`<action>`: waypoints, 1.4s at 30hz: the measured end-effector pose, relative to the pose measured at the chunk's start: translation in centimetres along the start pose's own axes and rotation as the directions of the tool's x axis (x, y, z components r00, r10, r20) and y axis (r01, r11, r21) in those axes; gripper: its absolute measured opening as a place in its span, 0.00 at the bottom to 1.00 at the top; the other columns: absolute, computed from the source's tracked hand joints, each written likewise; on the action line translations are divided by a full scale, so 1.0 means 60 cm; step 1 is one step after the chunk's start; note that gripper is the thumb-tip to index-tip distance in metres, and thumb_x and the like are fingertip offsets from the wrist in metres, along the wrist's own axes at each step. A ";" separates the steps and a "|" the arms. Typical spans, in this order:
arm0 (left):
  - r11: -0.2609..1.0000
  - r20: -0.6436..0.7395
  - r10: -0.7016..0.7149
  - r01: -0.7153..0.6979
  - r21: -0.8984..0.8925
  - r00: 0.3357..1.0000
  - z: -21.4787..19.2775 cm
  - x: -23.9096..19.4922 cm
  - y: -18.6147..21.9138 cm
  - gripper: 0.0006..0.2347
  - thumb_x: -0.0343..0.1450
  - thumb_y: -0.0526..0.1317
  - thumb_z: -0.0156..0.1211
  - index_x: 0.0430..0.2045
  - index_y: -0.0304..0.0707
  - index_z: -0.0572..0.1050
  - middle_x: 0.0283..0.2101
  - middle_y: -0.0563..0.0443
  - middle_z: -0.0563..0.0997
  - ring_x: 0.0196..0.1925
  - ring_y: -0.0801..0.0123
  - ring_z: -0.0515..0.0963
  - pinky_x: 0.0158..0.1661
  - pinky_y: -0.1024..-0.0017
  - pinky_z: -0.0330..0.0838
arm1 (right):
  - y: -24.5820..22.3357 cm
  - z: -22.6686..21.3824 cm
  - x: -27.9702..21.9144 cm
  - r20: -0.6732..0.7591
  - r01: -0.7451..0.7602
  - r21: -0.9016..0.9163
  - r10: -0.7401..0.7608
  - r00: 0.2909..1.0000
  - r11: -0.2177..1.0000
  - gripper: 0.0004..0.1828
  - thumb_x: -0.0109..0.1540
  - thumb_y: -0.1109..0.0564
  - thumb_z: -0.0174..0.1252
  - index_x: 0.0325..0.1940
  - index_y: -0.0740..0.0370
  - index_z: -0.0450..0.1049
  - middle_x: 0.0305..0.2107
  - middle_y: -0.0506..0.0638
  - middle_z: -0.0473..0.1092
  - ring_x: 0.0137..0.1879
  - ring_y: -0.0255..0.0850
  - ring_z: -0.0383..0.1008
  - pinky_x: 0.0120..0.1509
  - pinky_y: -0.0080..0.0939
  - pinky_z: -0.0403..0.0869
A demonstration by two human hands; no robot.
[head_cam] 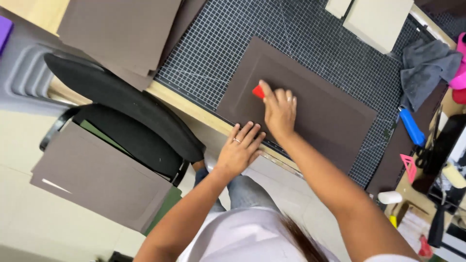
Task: Assembling a book cover by applying adhesive with a roller and precisely placing cardboard panels onto a cover sheet.
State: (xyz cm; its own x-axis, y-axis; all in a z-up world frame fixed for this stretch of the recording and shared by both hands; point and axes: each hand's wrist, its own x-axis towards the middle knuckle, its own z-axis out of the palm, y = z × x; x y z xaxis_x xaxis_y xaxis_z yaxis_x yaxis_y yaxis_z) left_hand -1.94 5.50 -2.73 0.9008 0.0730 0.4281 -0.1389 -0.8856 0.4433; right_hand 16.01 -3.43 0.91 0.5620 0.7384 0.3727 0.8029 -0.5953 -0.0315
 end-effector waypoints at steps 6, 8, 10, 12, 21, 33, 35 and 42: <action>0.999 0.011 -0.030 0.030 -0.011 0.999 -0.012 0.000 -0.002 0.22 0.76 0.56 0.51 0.64 0.53 0.70 0.72 0.50 0.66 0.76 0.50 0.60 0.73 0.49 0.48 | -0.021 -0.013 -0.008 0.052 0.087 0.035 -0.089 0.995 0.996 0.25 0.71 0.49 0.45 0.73 0.38 0.68 0.32 0.47 0.63 0.39 0.49 0.62 0.43 0.52 0.64; 1.000 0.031 -0.020 0.020 0.004 0.999 -0.012 0.000 -0.006 0.24 0.76 0.56 0.50 0.67 0.54 0.67 0.73 0.52 0.65 0.76 0.51 0.60 0.73 0.49 0.48 | -0.019 -0.012 0.002 0.023 -0.009 0.016 0.008 1.000 1.000 0.26 0.70 0.51 0.48 0.75 0.41 0.66 0.34 0.49 0.64 0.41 0.50 0.64 0.45 0.52 0.65; 1.000 0.032 -0.021 0.022 -0.010 0.999 -0.009 -0.004 -0.005 0.23 0.76 0.56 0.51 0.66 0.53 0.68 0.74 0.52 0.64 0.77 0.51 0.59 0.73 0.49 0.47 | -0.029 -0.012 -0.039 0.048 0.029 0.037 -0.031 0.998 0.999 0.25 0.71 0.50 0.45 0.74 0.41 0.67 0.34 0.48 0.64 0.41 0.49 0.65 0.45 0.50 0.65; 0.999 0.031 -0.026 0.026 -0.023 0.999 -0.010 -0.005 -0.006 0.23 0.76 0.56 0.51 0.65 0.52 0.69 0.74 0.52 0.63 0.77 0.51 0.58 0.74 0.49 0.45 | -0.022 -0.009 -0.034 0.073 0.070 0.058 -0.074 0.995 0.996 0.25 0.71 0.48 0.43 0.73 0.40 0.68 0.33 0.47 0.64 0.41 0.47 0.65 0.46 0.48 0.66; 0.999 0.001 -0.013 0.013 -0.053 1.000 -0.023 -0.007 -0.010 0.22 0.76 0.54 0.53 0.64 0.50 0.70 0.74 0.50 0.65 0.76 0.50 0.60 0.73 0.51 0.49 | -0.020 -0.005 -0.030 0.043 0.096 0.062 -0.098 0.994 0.993 0.25 0.70 0.51 0.44 0.72 0.40 0.68 0.33 0.46 0.62 0.41 0.47 0.65 0.46 0.47 0.65; 0.998 -0.045 -0.043 0.041 -0.039 0.998 -0.016 0.003 -0.003 0.21 0.77 0.54 0.51 0.64 0.53 0.71 0.71 0.49 0.68 0.75 0.52 0.63 0.72 0.52 0.51 | 0.015 0.026 -0.001 0.061 0.217 0.120 -0.225 0.972 0.969 0.28 0.69 0.54 0.45 0.75 0.41 0.66 0.34 0.49 0.63 0.42 0.51 0.65 0.45 0.51 0.66; 0.998 -0.100 -0.039 0.034 -0.047 0.994 -0.017 0.006 -0.001 0.19 0.77 0.53 0.51 0.63 0.53 0.73 0.70 0.50 0.71 0.73 0.53 0.66 0.72 0.52 0.53 | 0.068 0.074 0.047 0.121 0.118 -0.094 -0.106 0.987 0.989 0.16 0.69 0.50 0.53 0.53 0.59 0.80 0.48 0.66 0.71 0.61 0.74 0.66 0.61 0.74 0.64; 0.997 -0.164 -0.071 0.064 -0.046 0.984 -0.006 0.009 0.010 0.15 0.76 0.52 0.55 0.52 0.48 0.79 0.65 0.48 0.75 0.71 0.50 0.69 0.71 0.50 0.54 | 0.011 0.067 -0.030 0.086 0.220 0.112 -0.230 0.969 0.969 0.22 0.68 0.51 0.48 0.66 0.44 0.74 0.34 0.54 0.66 0.43 0.59 0.67 0.46 0.62 0.68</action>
State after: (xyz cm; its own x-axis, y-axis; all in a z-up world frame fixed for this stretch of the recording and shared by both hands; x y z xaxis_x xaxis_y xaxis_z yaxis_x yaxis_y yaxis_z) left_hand -1.69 5.19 -1.95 0.8287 0.2099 0.5188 -0.0995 -0.8570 0.5057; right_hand 16.34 -3.89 -3.50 0.3772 0.8800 0.2887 0.9240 -0.3787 -0.0527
